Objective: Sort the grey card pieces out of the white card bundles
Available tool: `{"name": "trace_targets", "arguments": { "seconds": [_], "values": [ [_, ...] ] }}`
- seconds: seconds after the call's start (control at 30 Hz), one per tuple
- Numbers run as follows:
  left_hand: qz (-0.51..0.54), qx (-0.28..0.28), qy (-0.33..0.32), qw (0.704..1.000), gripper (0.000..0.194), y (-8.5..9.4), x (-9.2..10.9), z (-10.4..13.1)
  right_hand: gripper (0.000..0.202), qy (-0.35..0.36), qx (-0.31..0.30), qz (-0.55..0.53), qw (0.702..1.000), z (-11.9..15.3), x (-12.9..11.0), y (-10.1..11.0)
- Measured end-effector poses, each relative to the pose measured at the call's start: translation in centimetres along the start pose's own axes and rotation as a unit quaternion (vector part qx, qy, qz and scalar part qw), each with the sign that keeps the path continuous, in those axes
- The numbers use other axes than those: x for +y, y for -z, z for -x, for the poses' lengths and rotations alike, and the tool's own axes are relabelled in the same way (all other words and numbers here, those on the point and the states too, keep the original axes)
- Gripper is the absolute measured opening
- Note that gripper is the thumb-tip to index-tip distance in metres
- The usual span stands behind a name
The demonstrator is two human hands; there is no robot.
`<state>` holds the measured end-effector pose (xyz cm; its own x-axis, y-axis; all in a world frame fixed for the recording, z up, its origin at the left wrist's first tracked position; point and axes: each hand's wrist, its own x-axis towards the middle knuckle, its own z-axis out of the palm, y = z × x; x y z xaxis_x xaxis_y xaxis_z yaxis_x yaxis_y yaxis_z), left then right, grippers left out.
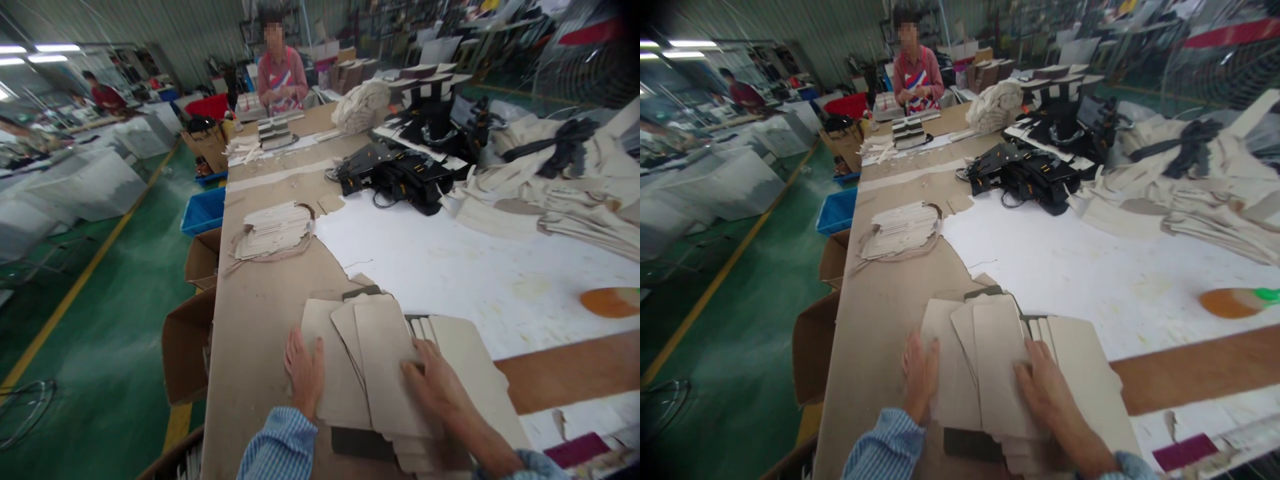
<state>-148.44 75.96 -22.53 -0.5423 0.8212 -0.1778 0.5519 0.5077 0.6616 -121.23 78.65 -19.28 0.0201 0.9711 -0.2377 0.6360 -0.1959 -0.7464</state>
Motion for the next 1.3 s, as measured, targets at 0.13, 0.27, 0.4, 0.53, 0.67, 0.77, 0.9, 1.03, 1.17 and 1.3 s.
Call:
{"name": "trace_targets", "arguments": {
  "seconds": [0.13,0.27,0.4,0.53,0.67,0.77,0.9,1.03,1.17,1.3],
  "values": [
    [-0.112,-0.037,-0.099,0.988,0.070,-2.6,-2.5,1.4,0.055,0.115,0.087,0.096,0.985,1.6,3.3,-1.8],
    [-0.121,-0.043,-0.073,0.989,0.064,-3.1,-0.8,2.7,0.070,0.100,0.210,0.141,0.962,1.4,6.4,0.7],
    [-0.105,-0.063,-0.044,0.991,0.064,-2.8,0.5,4.5,0.079,-0.015,0.230,0.203,0.952,1.3,12.4,4.4],
    [-0.051,-0.071,-0.045,0.995,0.077,-2.0,1.0,5.4,0.075,-0.071,0.155,0.187,0.968,1.4,15.8,5.7],
    [0.021,-0.067,0.034,0.997,0.081,-0.8,2.0,5.4,0.085,-0.154,0.105,0.086,0.979,0.6,14.2,5.6],
    [0.114,-0.113,0.081,0.984,0.071,-0.2,2.8,5.5,0.093,-0.205,0.066,-0.023,0.976,0.4,11.6,5.6],
    [0.171,-0.132,0.125,0.968,0.070,-0.3,3.3,6.0,0.078,-0.205,0.082,-0.088,0.971,1.1,9.0,5.6],
    [0.195,-0.118,0.133,0.965,0.083,-0.9,3.3,7.0,0.074,-0.186,0.095,-0.058,0.976,1.8,8.2,5.0],
    [0.276,-0.137,0.098,0.946,0.090,-1.3,3.3,8.0,0.078,-0.161,0.094,-0.044,0.982,2.0,7.7,4.2],
    [0.256,-0.154,0.063,0.952,0.094,-1.9,4.3,8.9,0.081,-0.129,0.079,-0.054,0.987,2.4,6.1,4.1]
  ]
}}
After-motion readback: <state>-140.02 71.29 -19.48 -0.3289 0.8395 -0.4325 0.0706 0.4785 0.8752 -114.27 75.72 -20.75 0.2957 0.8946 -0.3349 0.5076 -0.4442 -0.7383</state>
